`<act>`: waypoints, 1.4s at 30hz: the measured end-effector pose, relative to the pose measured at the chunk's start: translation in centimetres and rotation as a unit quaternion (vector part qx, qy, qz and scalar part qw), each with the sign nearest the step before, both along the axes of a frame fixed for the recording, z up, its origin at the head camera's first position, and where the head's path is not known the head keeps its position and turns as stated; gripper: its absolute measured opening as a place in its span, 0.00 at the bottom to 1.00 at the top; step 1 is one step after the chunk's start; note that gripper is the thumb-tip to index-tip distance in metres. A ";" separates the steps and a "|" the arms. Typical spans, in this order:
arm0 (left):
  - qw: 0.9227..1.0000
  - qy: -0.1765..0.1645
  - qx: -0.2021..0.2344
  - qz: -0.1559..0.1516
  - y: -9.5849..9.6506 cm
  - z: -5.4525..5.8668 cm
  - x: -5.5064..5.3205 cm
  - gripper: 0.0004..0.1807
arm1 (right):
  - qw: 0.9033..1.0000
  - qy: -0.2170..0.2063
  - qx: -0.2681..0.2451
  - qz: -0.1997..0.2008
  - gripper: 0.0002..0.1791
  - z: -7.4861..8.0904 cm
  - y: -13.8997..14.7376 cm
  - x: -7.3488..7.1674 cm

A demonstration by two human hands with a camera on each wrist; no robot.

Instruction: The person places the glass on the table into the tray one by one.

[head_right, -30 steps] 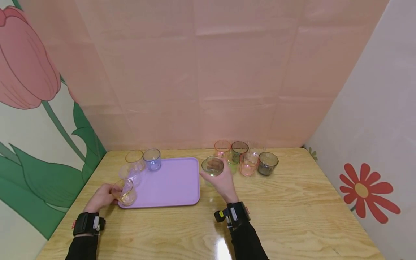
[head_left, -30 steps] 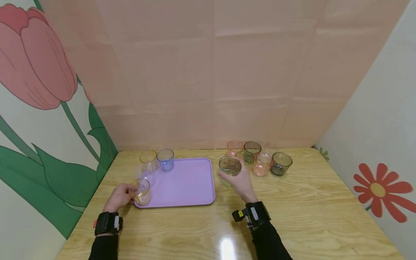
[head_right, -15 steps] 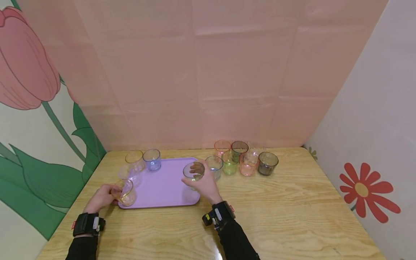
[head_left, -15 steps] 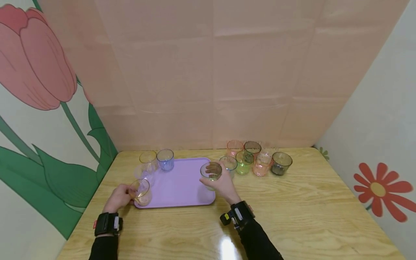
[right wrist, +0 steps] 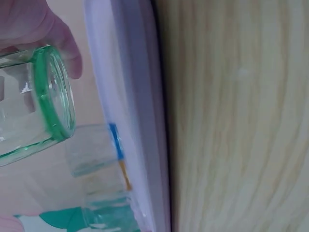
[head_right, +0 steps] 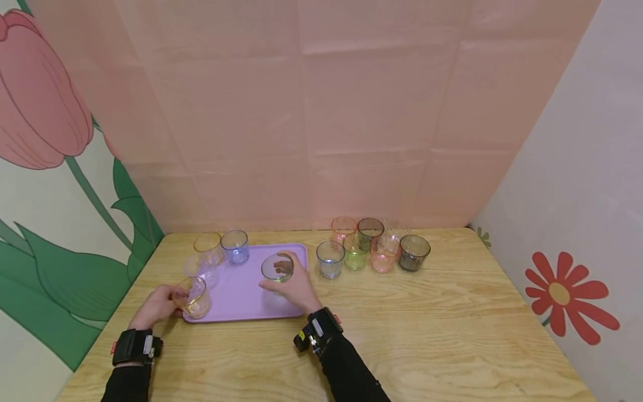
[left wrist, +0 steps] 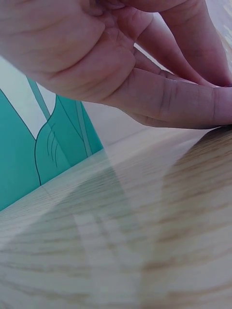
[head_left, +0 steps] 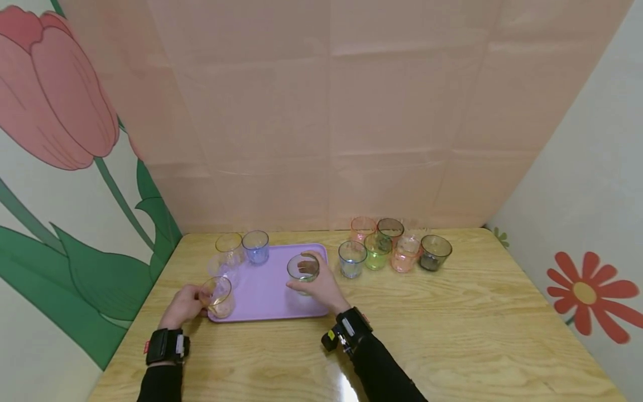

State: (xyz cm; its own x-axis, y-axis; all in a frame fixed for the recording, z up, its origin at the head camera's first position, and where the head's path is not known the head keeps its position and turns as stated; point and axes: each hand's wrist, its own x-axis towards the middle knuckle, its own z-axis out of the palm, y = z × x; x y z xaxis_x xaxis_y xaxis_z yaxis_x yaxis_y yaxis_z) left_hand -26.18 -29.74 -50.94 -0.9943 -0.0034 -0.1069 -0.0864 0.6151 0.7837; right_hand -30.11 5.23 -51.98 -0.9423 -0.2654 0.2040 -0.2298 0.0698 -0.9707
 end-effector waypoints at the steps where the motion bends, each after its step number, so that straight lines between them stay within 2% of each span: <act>1: 1.000 0.001 -0.001 0.000 0.0 0.0 0.0 0.10 | 1.000 -0.002 0.007 0.003 0.46 -0.1 -0.3 -0.1; 6: 1.000 0.004 -0.002 -0.002 0.0 0.0 0.0 0.10 | 0.999 0.004 0.027 0.021 0.44 -0.4 -1.9 -0.1; 18: 1.000 0.000 0.006 0.002 0.1 0.1 0.1 0.10 | 0.999 -0.034 0.033 -0.008 0.47 -0.8 -6.1 -0.6; 32: 1.000 0.003 -0.001 0.003 0.1 -0.1 0.0 0.07 | 0.993 0.018 0.116 -0.032 0.51 -0.9 -9.1 -1.2; 39: 1.000 -0.004 -0.013 0.006 0.1 0.0 -0.1 0.08 | 0.989 0.015 0.140 -0.043 0.50 -1.0 -9.8 -1.5; 42: 1.000 -0.005 -0.015 0.004 0.0 0.1 -0.1 0.09 | 0.985 0.019 0.167 -0.048 0.50 -1.2 -10.0 -1.7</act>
State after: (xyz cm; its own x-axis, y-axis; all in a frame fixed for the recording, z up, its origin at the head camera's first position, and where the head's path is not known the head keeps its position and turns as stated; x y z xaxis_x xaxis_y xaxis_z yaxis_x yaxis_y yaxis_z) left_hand -26.24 -29.71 -50.83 -0.9931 -0.0154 -0.1164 -0.0994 0.6370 0.7644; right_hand -31.79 -4.80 -53.22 -0.9596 -0.2342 0.1558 -0.2422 0.4060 -0.8812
